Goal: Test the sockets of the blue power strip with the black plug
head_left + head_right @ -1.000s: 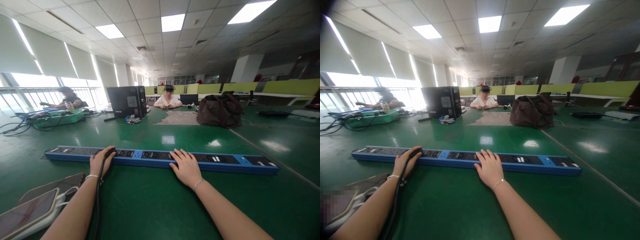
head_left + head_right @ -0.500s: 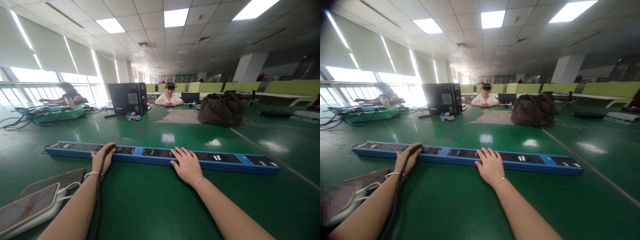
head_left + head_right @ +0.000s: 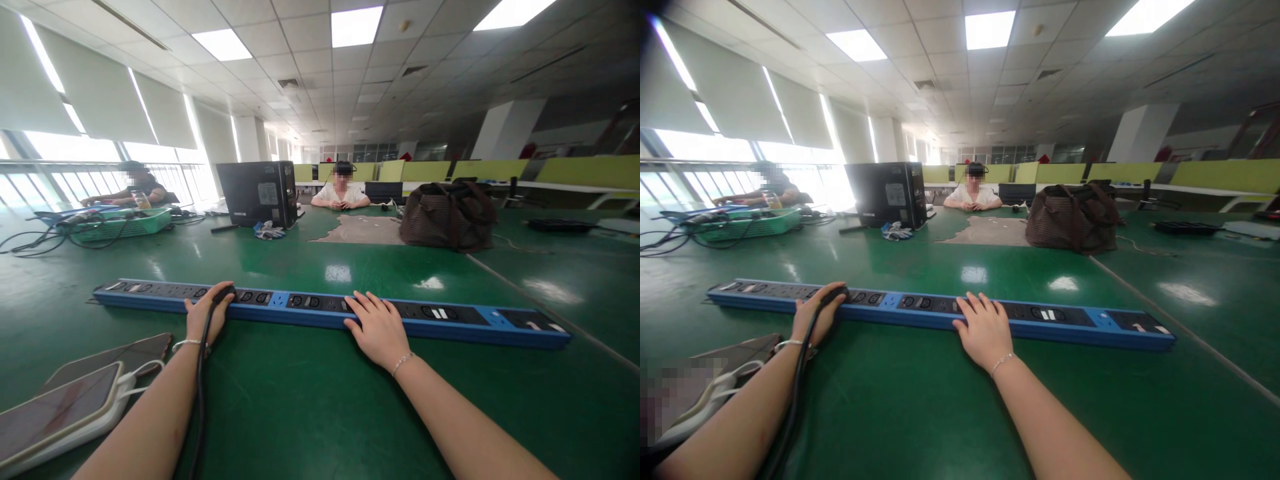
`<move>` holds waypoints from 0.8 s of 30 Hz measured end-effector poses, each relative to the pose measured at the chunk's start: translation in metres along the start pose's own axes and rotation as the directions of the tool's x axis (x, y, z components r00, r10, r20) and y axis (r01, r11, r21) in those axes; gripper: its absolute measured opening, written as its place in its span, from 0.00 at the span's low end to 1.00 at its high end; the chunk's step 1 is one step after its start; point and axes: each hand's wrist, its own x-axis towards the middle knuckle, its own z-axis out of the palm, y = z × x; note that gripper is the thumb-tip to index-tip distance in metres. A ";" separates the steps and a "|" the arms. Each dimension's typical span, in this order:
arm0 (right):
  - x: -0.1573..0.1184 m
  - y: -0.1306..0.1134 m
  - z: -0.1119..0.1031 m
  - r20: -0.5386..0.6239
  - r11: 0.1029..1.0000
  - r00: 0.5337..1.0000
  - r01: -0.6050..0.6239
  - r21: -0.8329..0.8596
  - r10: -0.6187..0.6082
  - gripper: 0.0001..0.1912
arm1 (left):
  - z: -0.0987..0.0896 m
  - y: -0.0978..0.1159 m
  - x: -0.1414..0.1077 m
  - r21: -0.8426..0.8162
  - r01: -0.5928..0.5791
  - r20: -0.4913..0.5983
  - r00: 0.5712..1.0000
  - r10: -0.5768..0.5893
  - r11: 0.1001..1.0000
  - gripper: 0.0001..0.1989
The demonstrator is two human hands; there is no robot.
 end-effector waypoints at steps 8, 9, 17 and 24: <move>0.001 -0.001 -0.001 0.006 1.000 1.000 0.002 0.001 -0.002 0.23 | 0.000 0.001 0.000 0.000 -0.005 -0.016 1.000 0.005 1.000 0.16; 0.001 -0.001 -0.001 0.007 1.000 1.000 -0.001 -0.003 0.001 0.23 | -0.001 0.002 0.001 -0.023 0.002 -0.030 1.000 -0.002 1.000 0.16; 0.001 -0.001 -0.003 0.033 0.999 0.999 0.001 -0.033 0.000 0.23 | -0.006 0.025 -0.001 -0.241 -0.026 -0.208 0.978 -0.025 0.970 0.19; 0.002 0.000 0.001 0.014 0.998 1.000 0.020 -0.059 -0.019 0.23 | 0.017 0.074 -0.025 -0.068 -0.284 -0.010 0.959 0.284 0.956 0.14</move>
